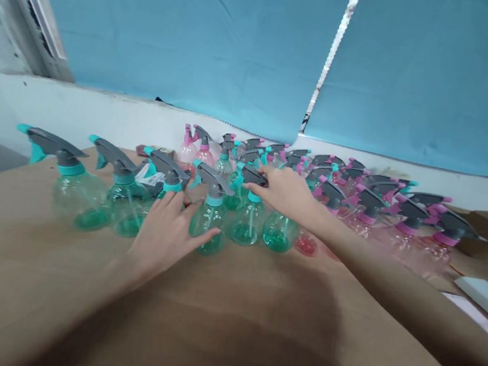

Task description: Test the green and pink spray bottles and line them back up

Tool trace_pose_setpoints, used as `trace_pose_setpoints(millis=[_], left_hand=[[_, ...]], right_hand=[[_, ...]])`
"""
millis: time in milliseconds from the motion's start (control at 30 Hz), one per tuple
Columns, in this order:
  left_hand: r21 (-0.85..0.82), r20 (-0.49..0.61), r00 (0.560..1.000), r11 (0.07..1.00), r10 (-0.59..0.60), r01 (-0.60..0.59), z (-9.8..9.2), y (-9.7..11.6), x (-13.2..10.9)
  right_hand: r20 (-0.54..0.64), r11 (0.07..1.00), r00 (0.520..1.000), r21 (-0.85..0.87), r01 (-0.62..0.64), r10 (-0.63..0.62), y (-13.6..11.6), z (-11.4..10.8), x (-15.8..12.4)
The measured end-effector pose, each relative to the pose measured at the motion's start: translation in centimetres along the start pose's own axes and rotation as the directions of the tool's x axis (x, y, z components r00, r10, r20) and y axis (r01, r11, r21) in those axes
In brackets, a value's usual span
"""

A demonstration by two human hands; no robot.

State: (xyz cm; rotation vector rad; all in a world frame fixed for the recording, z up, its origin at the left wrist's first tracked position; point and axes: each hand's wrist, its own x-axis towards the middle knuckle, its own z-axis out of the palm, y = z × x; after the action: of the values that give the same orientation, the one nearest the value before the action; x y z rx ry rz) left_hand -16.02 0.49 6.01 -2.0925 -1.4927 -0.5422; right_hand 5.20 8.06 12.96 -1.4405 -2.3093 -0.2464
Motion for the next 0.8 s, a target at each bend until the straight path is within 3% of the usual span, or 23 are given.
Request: trace_pose_setpoints(millis=[433, 567, 700, 800], left_hand=[[-0.078, -0.024, 0.999, 0.996, -0.037, 0.035, 0.9, -0.1, 0.9], [0.008, -0.015, 1.0, 1.0, -0.022, 0.022, 1.1, -0.1, 0.9], [0.079, -0.033, 0.999, 0.996, -0.032, 0.034, 0.2, 0.3, 0.3], [-0.012, -0.084, 0.996, 0.999, -0.038, 0.037, -1.0, 1.3, -0.8]], right_hand=[[-0.014, 0.993, 0.999, 0.106, -0.047, 0.049, 0.4, -0.2, -0.1], [-0.024, 0.989, 0.998, 0.136, -0.055, 0.059, 0.4, -0.2, -0.5], [-0.02, 0.983, 0.999, 0.18, -0.042, 0.047, 0.7, -0.4, -1.4], [-0.011, 0.968, 0.999, 0.249, -0.032, 0.035, 0.7, -0.9, -2.4]])
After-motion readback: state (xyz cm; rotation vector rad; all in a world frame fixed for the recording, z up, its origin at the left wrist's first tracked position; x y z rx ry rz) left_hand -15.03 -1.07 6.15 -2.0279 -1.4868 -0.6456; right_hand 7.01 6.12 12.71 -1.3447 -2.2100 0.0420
